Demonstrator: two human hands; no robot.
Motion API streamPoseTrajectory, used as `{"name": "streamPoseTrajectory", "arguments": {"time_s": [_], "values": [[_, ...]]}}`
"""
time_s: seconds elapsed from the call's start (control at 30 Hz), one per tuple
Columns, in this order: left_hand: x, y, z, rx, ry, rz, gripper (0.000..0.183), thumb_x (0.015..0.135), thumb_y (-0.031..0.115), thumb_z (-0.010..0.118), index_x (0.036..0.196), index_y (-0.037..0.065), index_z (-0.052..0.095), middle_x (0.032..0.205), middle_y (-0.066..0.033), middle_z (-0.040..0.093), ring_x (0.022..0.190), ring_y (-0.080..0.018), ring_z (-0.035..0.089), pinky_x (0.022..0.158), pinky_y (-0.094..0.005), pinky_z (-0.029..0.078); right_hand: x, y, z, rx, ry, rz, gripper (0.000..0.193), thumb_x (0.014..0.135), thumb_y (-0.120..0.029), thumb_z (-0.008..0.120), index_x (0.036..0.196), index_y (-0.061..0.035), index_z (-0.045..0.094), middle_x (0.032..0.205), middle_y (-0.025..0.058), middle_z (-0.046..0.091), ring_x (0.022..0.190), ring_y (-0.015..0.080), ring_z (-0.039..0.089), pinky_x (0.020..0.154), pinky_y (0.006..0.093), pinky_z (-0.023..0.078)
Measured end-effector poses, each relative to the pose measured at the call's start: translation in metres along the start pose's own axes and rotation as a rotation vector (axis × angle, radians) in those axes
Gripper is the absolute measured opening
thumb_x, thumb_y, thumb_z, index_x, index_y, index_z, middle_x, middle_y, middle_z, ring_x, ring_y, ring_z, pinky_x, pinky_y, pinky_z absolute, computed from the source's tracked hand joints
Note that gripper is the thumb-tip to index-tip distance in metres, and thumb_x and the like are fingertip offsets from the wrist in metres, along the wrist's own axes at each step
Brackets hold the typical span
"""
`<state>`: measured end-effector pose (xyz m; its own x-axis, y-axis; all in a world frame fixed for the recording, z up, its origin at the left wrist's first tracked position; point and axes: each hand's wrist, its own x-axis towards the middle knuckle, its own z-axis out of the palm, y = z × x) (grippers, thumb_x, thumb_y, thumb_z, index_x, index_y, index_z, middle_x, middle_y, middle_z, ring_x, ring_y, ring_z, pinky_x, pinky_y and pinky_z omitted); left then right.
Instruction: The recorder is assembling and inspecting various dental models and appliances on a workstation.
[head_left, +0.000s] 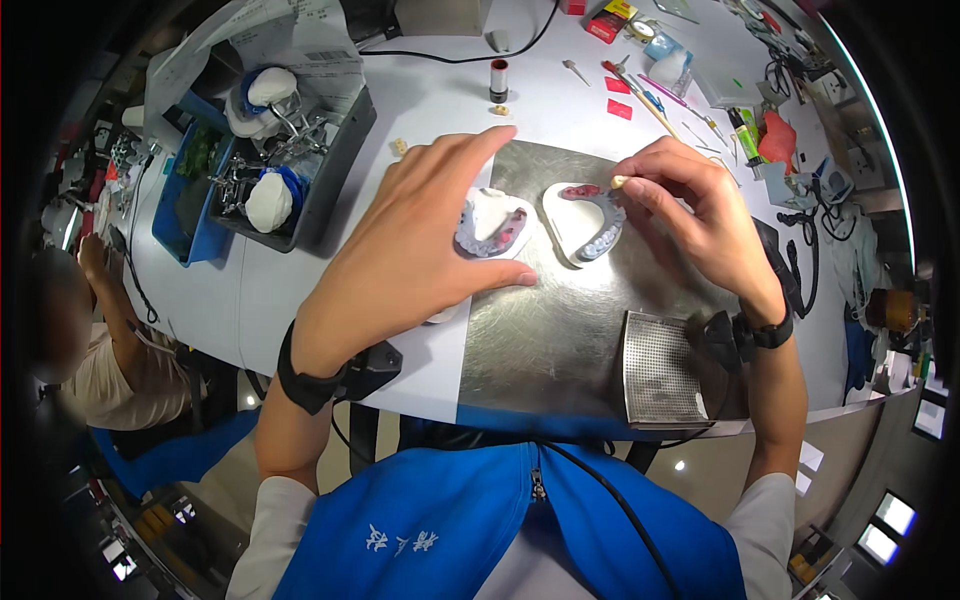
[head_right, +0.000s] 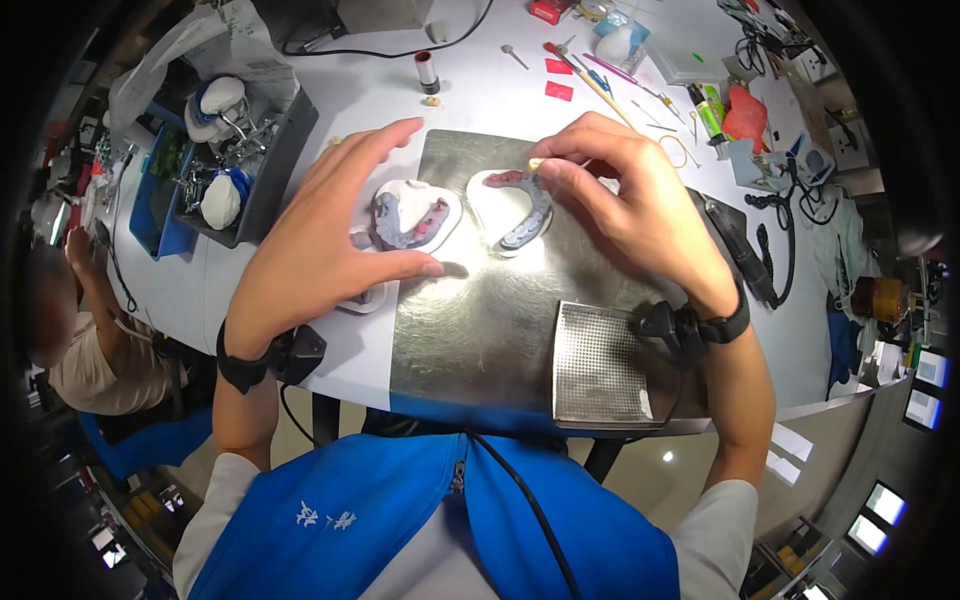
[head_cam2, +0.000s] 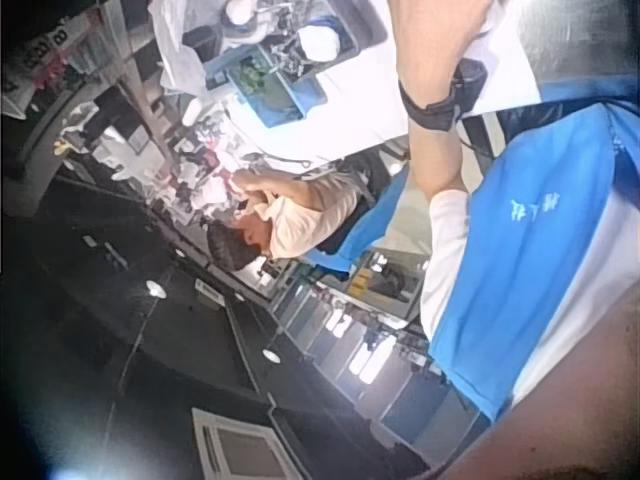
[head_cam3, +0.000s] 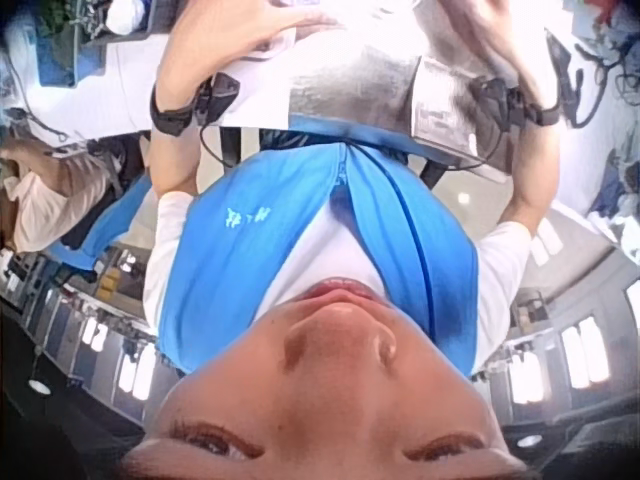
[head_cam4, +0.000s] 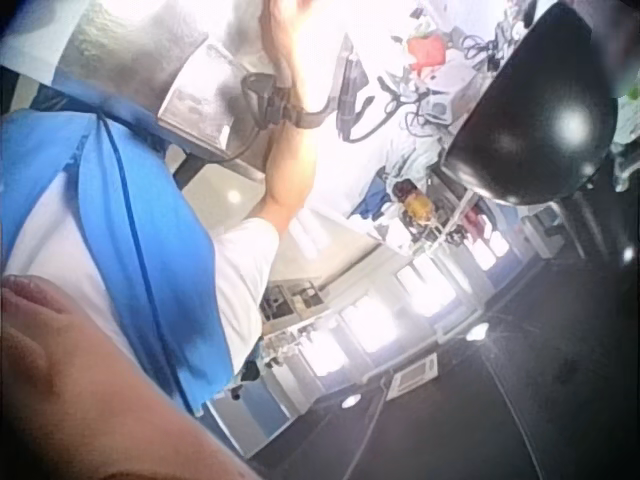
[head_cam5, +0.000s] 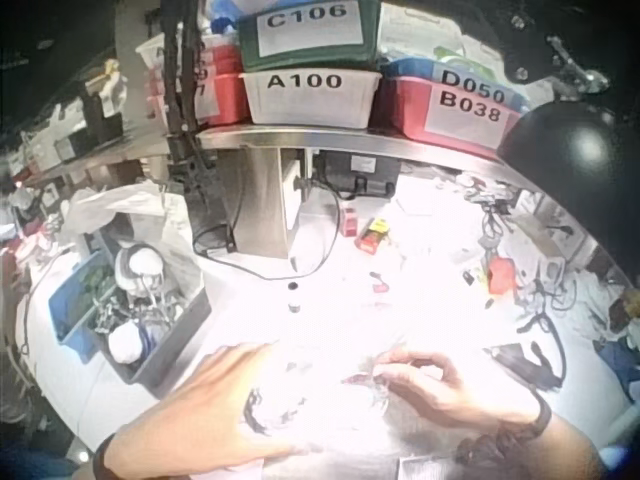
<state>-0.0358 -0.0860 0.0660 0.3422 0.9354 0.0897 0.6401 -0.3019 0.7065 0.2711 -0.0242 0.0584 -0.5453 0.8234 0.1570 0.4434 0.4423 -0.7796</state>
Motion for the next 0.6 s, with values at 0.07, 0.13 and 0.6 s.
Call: {"name": "streamPoseTrajectory", "arguments": {"time_s": [0.07,0.13,0.6], "values": [[-0.031,-0.003,-0.017,0.154,0.047,-0.117,0.110,0.066,0.031,0.104,0.162,0.011,0.052,0.149,-0.0171,0.057,0.138,-0.0373,0.057,0.118,-0.0443,0.046,0.000,-0.010,-0.004,0.060,-0.025,0.049,0.017,0.108,-0.010,0.071,0.116,0.0030,0.079,0.106,0.0100,0.073,0.091,0.0168,0.070,0.082,0.0316,0.057],[-0.061,-0.011,-0.013,0.163,0.052,-0.146,0.111,0.066,0.031,0.104,0.162,0.011,0.052,0.148,-0.0161,0.058,0.137,-0.0366,0.057,0.119,-0.0444,0.046,0.008,-0.020,0.001,0.119,-0.091,0.060,0.017,0.109,-0.010,0.070,0.115,0.0030,0.079,0.105,0.0075,0.072,0.090,0.0148,0.071,0.081,0.0295,0.058],[-0.082,-0.050,-0.001,0.008,0.248,-0.131,0.088,0.081,0.015,0.093,0.159,0.009,0.054,0.156,-0.0167,0.058,0.141,-0.0362,0.059,0.119,-0.0442,0.048,0.018,-0.027,0.012,0.192,-0.115,0.136,0.030,0.112,-0.015,0.069,0.135,0.0037,0.075,0.100,0.0040,0.073,0.095,0.0118,0.068,0.089,0.0281,0.055]]}}
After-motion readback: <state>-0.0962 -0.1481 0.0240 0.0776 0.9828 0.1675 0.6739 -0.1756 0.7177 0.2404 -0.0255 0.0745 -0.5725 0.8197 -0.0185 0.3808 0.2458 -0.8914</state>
